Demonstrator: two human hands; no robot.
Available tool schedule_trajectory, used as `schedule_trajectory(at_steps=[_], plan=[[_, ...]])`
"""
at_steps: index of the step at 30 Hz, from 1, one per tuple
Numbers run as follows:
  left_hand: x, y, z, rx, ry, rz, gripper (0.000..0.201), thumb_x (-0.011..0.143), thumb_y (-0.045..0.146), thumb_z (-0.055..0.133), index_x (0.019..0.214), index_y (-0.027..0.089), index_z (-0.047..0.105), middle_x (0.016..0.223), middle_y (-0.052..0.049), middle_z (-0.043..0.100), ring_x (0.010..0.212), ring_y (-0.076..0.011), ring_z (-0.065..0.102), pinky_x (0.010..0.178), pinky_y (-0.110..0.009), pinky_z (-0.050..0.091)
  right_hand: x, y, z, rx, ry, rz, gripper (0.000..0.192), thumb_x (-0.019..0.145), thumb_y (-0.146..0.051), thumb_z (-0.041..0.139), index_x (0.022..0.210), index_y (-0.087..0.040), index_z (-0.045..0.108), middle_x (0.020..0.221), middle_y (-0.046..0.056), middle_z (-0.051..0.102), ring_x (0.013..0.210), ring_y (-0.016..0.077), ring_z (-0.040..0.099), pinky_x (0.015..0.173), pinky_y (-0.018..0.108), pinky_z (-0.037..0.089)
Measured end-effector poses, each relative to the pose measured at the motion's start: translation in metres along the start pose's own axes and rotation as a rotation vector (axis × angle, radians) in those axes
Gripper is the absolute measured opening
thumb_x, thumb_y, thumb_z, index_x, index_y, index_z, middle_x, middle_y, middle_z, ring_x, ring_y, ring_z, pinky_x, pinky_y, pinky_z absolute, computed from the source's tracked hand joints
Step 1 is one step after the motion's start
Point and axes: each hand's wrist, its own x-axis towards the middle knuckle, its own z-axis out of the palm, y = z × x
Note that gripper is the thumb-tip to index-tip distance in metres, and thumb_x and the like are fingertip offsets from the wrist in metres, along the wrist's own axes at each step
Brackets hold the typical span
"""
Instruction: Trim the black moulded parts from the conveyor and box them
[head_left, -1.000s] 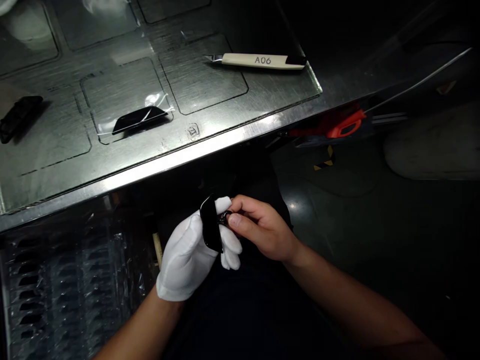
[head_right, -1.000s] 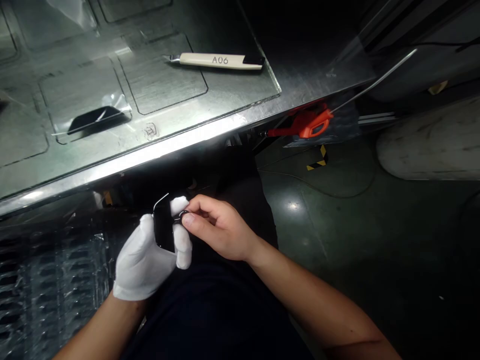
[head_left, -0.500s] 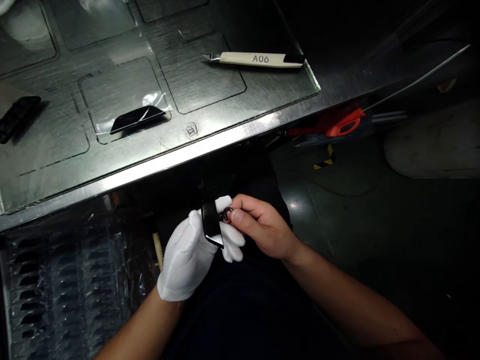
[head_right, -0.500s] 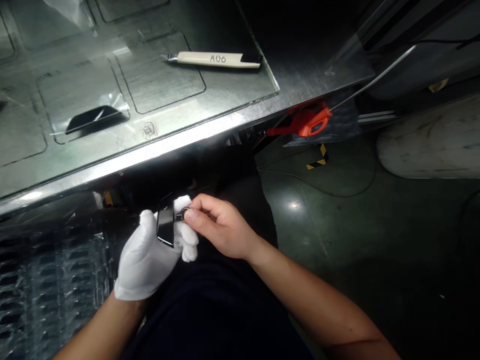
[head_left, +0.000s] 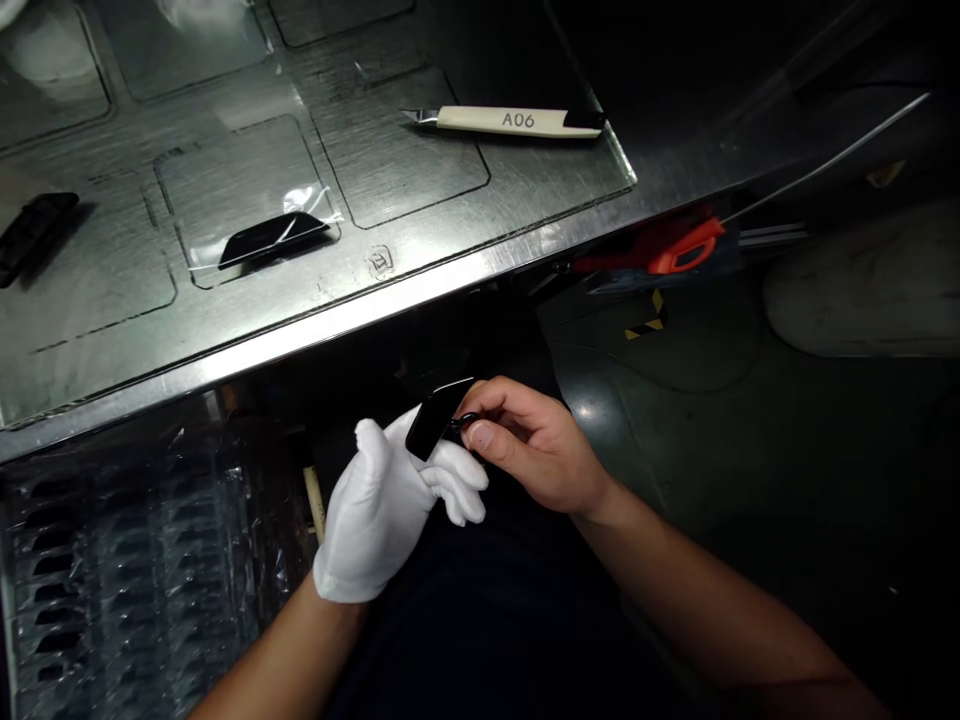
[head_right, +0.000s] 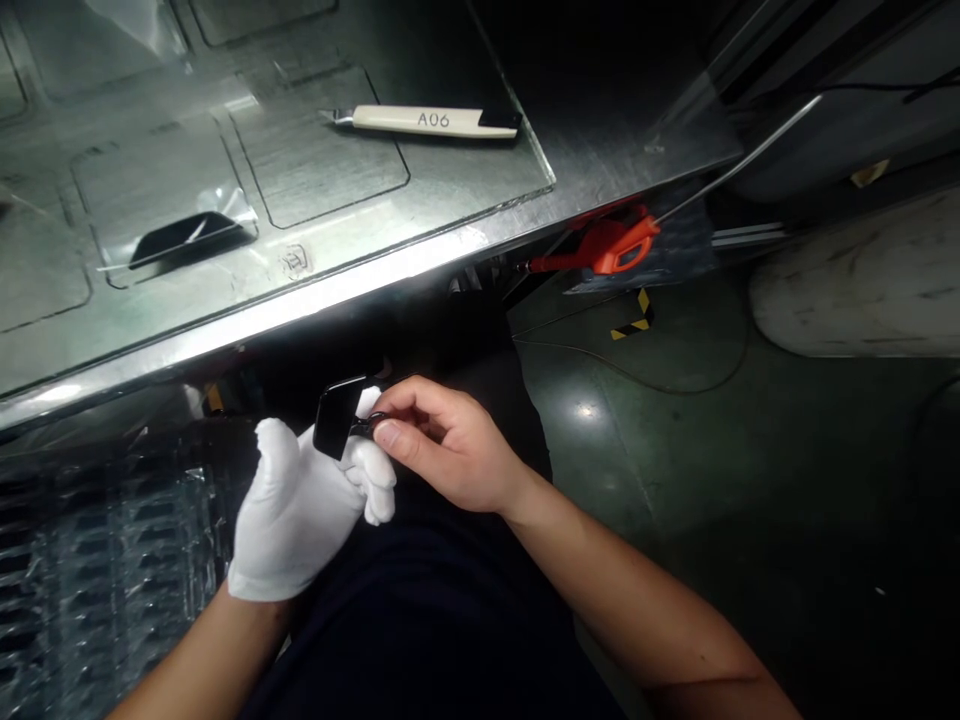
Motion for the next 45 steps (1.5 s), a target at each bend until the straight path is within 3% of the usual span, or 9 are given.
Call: schedule_trajectory(at_steps=[5,10,15,22,24,28,34,39,45], plan=[[0.004,0.004,0.002,0.021,0.060,-0.103,0.081,0.095,0.080,0.038,0.094,0.006,0.073,0.079,-0.016,0.074,0.064,-0.0210,0.069,0.062,-0.029,0.052,0.002,-0.002,-0.004,-0.112,0.028,-0.062,0.013,0.098,-0.024,0.071,0.110,-0.023,0.072,0.095,-0.001,0.069,0.079,0.0086,0.062,0.070,0.019,0.051],[0.002,0.003,-0.002,-0.052,0.064,-0.105,0.078,0.093,0.077,0.049,0.112,0.006,0.075,0.081,-0.014,0.076,0.063,-0.0207,0.071,0.059,-0.027,0.054,0.009,-0.002,-0.009,-0.421,-0.029,-0.293,0.017,0.096,-0.016,0.071,0.114,-0.018,0.073,0.097,0.004,0.072,0.083,0.0125,0.067,0.073,0.025,0.055],[-0.002,-0.001,-0.005,-0.130,0.082,-0.009,0.057,0.101,0.061,0.054,0.140,0.021,0.066,0.089,-0.008,0.078,0.072,-0.0195,0.074,0.063,-0.026,0.057,0.016,-0.002,-0.016,-0.724,-0.134,-0.559,0.026,0.095,-0.010,0.071,0.120,-0.012,0.073,0.106,0.012,0.076,0.096,0.0170,0.071,0.087,0.030,0.060],[-0.005,-0.006,-0.005,-0.112,-0.031,0.085,0.049,0.099,0.051,0.063,0.141,0.027,0.066,0.091,-0.006,0.078,0.076,-0.0178,0.073,0.063,-0.025,0.058,0.015,0.001,-0.013,-0.756,-0.099,-0.626,0.026,0.095,-0.011,0.069,0.120,-0.013,0.072,0.103,0.011,0.076,0.091,0.0174,0.071,0.081,0.031,0.060],[-0.005,-0.006,-0.005,-0.118,-0.031,0.095,0.046,0.099,0.049,0.064,0.141,0.031,0.066,0.089,-0.004,0.077,0.078,-0.0172,0.073,0.064,-0.025,0.058,0.013,-0.001,-0.010,-0.660,-0.103,-0.551,0.028,0.095,-0.010,0.067,0.123,-0.015,0.070,0.106,0.010,0.075,0.093,0.0170,0.071,0.082,0.030,0.060],[-0.003,-0.007,-0.009,-0.127,-0.021,0.120,0.040,0.097,0.045,0.069,0.135,0.033,0.069,0.088,-0.002,0.077,0.079,-0.0174,0.072,0.068,-0.027,0.058,0.010,-0.007,-0.005,-0.338,-0.092,-0.161,0.029,0.098,-0.021,0.066,0.127,-0.019,0.066,0.100,0.004,0.072,0.083,0.0134,0.068,0.075,0.025,0.058],[-0.008,-0.009,-0.016,0.063,0.083,0.008,0.040,0.089,0.035,0.080,0.127,0.028,0.072,0.094,-0.005,0.078,0.083,-0.0222,0.071,0.079,-0.035,0.057,0.012,-0.014,-0.004,0.041,-0.151,0.204,0.018,0.096,-0.033,0.072,0.097,-0.016,0.068,0.081,0.000,0.070,0.067,0.0104,0.064,0.061,0.021,0.053],[-0.007,-0.010,-0.015,0.042,-0.096,0.005,0.050,0.087,0.035,0.082,0.134,0.023,0.069,0.098,-0.008,0.080,0.086,-0.0222,0.073,0.083,-0.034,0.059,0.012,-0.012,-0.004,0.199,-0.206,0.273,0.017,0.099,-0.031,0.067,0.091,-0.016,0.063,0.069,-0.001,0.067,0.060,0.0117,0.064,0.058,0.023,0.053],[-0.005,-0.005,-0.017,0.045,-0.107,-0.021,0.044,0.087,0.029,0.083,0.129,0.023,0.071,0.101,-0.008,0.081,0.093,-0.0221,0.075,0.088,-0.033,0.058,0.013,-0.009,-0.004,0.219,-0.215,0.291,0.021,0.096,-0.036,0.071,0.093,-0.017,0.063,0.071,0.000,0.068,0.060,0.0129,0.065,0.058,0.024,0.053]])
